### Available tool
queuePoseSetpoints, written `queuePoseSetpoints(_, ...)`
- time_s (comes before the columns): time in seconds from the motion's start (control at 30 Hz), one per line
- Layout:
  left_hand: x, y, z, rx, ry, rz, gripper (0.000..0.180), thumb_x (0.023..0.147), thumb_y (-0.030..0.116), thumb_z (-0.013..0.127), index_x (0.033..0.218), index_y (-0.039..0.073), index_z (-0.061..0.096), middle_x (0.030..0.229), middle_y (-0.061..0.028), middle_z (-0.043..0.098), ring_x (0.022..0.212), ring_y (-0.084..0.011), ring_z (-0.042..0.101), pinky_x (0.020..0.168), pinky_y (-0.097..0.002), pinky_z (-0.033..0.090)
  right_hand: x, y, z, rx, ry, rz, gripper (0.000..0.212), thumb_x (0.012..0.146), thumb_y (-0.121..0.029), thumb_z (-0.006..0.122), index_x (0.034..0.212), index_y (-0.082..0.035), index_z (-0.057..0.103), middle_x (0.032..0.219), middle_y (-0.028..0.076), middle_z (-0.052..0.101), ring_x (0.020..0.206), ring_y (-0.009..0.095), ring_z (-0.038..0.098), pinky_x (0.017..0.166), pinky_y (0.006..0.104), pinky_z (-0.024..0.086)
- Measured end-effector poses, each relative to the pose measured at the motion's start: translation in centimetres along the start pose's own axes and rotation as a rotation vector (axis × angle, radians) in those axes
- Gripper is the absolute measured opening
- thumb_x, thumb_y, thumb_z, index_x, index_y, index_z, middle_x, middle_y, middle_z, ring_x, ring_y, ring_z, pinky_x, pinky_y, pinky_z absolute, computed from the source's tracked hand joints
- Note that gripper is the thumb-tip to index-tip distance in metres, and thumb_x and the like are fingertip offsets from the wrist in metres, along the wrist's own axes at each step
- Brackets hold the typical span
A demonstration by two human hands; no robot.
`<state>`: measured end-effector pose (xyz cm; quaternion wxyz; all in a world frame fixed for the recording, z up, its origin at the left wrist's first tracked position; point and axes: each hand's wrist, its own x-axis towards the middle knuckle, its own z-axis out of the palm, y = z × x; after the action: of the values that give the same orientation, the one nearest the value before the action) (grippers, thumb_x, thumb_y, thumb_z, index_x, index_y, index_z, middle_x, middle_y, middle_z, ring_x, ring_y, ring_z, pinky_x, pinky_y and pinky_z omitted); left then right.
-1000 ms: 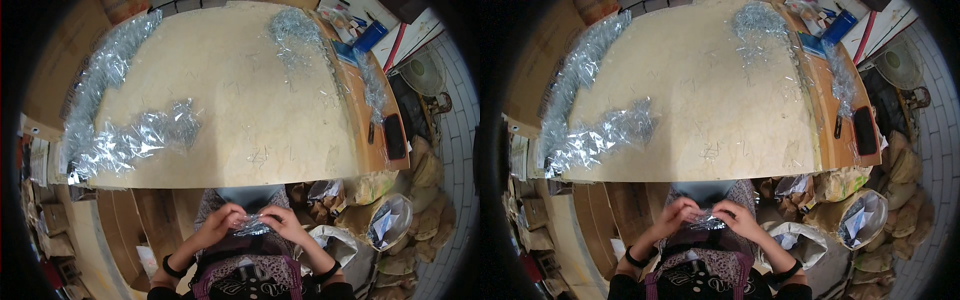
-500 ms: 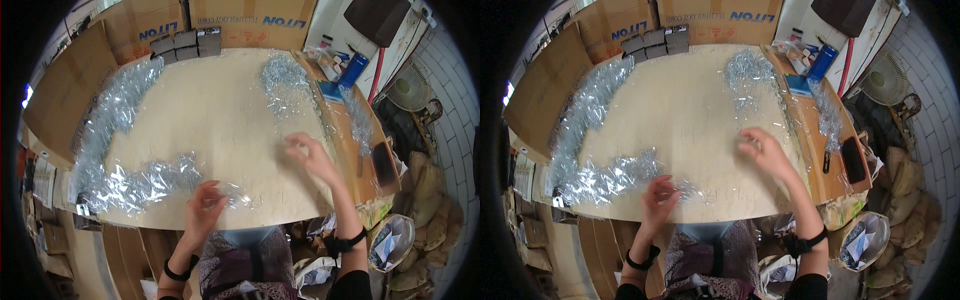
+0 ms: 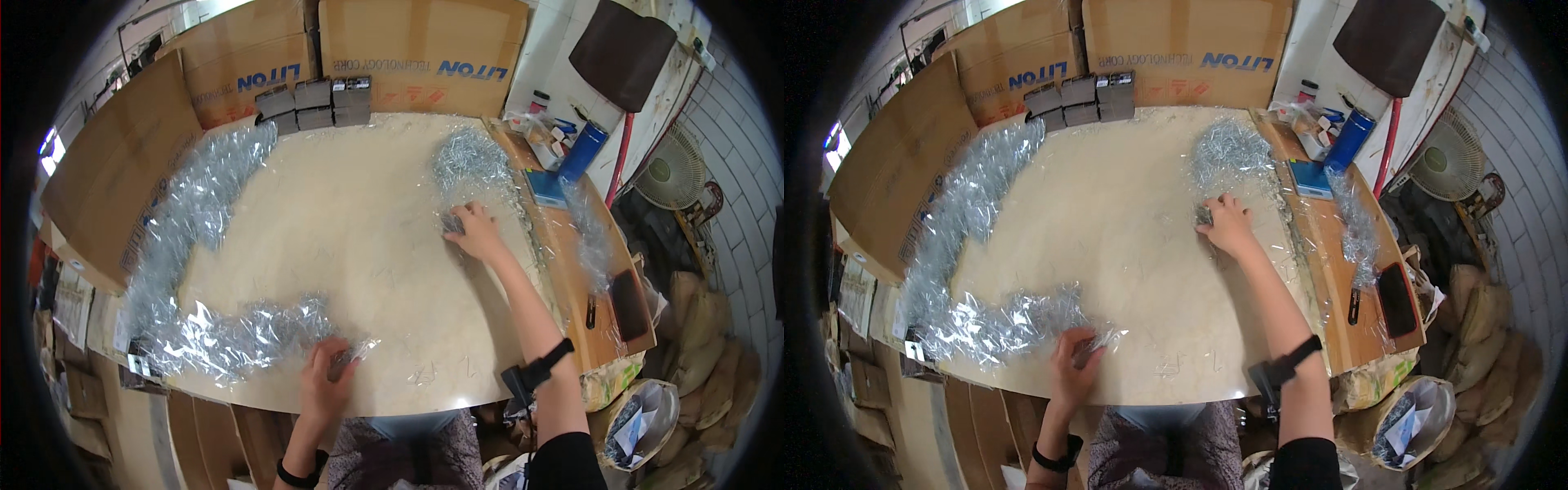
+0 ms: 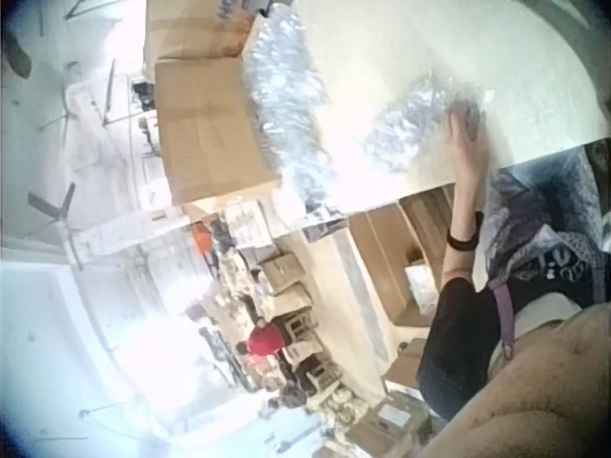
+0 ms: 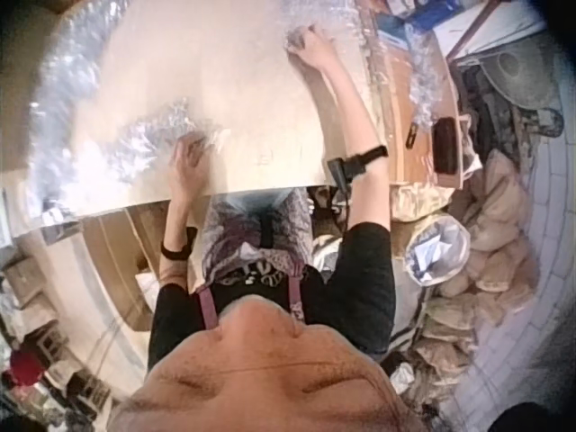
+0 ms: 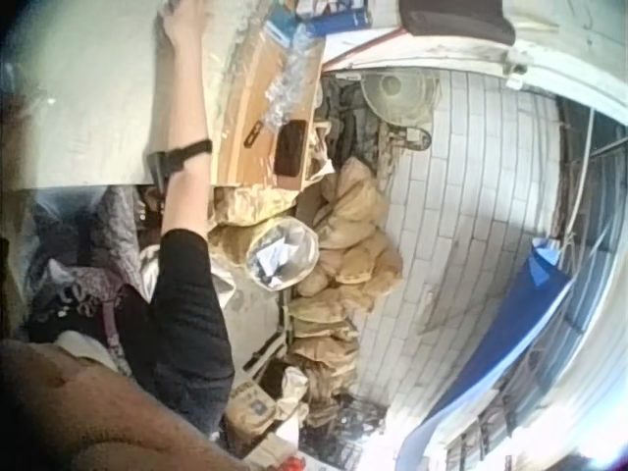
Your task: Sorting silver metallic strips and packaging them into small plastic bags using a scale.
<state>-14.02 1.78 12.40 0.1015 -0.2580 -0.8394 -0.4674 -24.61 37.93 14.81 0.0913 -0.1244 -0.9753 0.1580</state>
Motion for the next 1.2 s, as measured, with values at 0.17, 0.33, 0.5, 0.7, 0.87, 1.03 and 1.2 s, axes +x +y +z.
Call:
queuePoseSetpoints(0.17, -0.8, -0.5, 0.4, -0.379, -0.024, -0.221, 0.044, 0.082, -0.007, 0.068, 0.12, 0.001, 0.048, 0.116, -0.0124, 0.059, 0.107, -0.0209, 0.061, 0.091, -0.0326, 0.052, -11.5, -2.6, -3.2, 0.122, -0.241, -0.494, 0.036, 0.083, -0.021, 0.068, 0.117, -0.011, 0.063, 0.126, 0.011, 0.055, 0.125, 0.03, 0.046, 0.105, 0.0508, 0.031)
queuePoseSetpoints(0.33, -0.7, -0.5, 0.4, -0.536, -0.062, -0.225, 0.06, 0.081, -0.01, 0.067, 0.132, 0.004, 0.039, 0.115, -0.0119, 0.058, 0.109, -0.02, 0.058, 0.092, -0.0323, 0.051, -21.4, -6.4, -2.6, 0.242, -0.238, -0.613, 0.056, 0.084, -0.03, 0.067, 0.133, -0.009, 0.052, 0.143, 0.01, 0.046, 0.135, 0.025, 0.04, 0.114, 0.048, 0.023)
queuePoseSetpoints(0.5, -0.4, -0.7, -0.4, -0.52, -0.193, -0.253, 0.065, 0.081, -0.009, 0.068, 0.136, 0.005, 0.037, 0.118, -0.013, 0.061, 0.112, -0.0203, 0.059, 0.094, -0.033, 0.05, -26.7, -7.7, -0.7, 0.096, -0.165, -0.567, 0.062, 0.082, -0.029, 0.07, 0.137, -0.009, 0.048, 0.144, 0.007, 0.046, 0.137, 0.024, 0.038, 0.113, 0.0445, 0.029)
queuePoseSetpoints(0.7, 0.3, 0.6, -1.1, -0.415, -0.345, -0.13, 0.058, 0.081, -0.01, 0.066, 0.134, 0.002, 0.047, 0.129, -0.0127, 0.059, 0.119, -0.0202, 0.057, 0.097, -0.0324, 0.049, -29.0, -6.1, 2.1, 0.349, 0.281, -0.601, 0.022, 0.082, -0.004, 0.064, 0.104, -0.004, 0.069, 0.103, 0.011, 0.069, 0.099, 0.027, 0.066, 0.085, 0.0366, 0.053)
queuePoseSetpoints(0.87, 0.1, 0.8, -1.1, -0.471, -0.353, -0.147, 0.051, 0.081, -0.01, 0.065, 0.13, 0.001, 0.054, 0.129, -0.0112, 0.059, 0.119, -0.0214, 0.058, 0.099, -0.0322, 0.048, -24.4, -9.0, -1.6, 0.722, 0.098, -0.392, 0.017, 0.078, 0.005, 0.062, 0.093, 0.0, 0.068, 0.088, 0.013, 0.07, 0.077, 0.028, 0.067, 0.068, 0.0332, 0.053)
queuePoseSetpoints(1.03, -0.2, 0.7, -0.6, -0.439, -0.305, -0.071, 0.055, 0.081, -0.008, 0.064, 0.133, 0.008, 0.052, 0.127, -0.0113, 0.061, 0.112, -0.0228, 0.062, 0.091, -0.0322, 0.052, -18.9, -13.8, -5.7, 0.421, -0.001, -0.79, 0.033, 0.067, 0.006, 0.062, 0.1, -0.001, 0.065, 0.097, 0.011, 0.066, 0.088, 0.027, 0.064, 0.074, 0.0363, 0.052)
queuePoseSetpoints(1.2, -0.6, 0.2, -1.2, -0.322, -0.243, 0.005, 0.054, 0.082, -0.004, 0.066, 0.133, 0.008, 0.052, 0.128, -0.0112, 0.061, 0.111, -0.0241, 0.063, 0.09, -0.0324, 0.053, -17.1, -17.3, -6.4, 0.071, -0.24, -0.926, 0.04, 0.067, 0.007, 0.058, 0.105, -0.001, 0.064, 0.104, 0.012, 0.065, 0.097, 0.025, 0.062, 0.082, 0.038, 0.05)
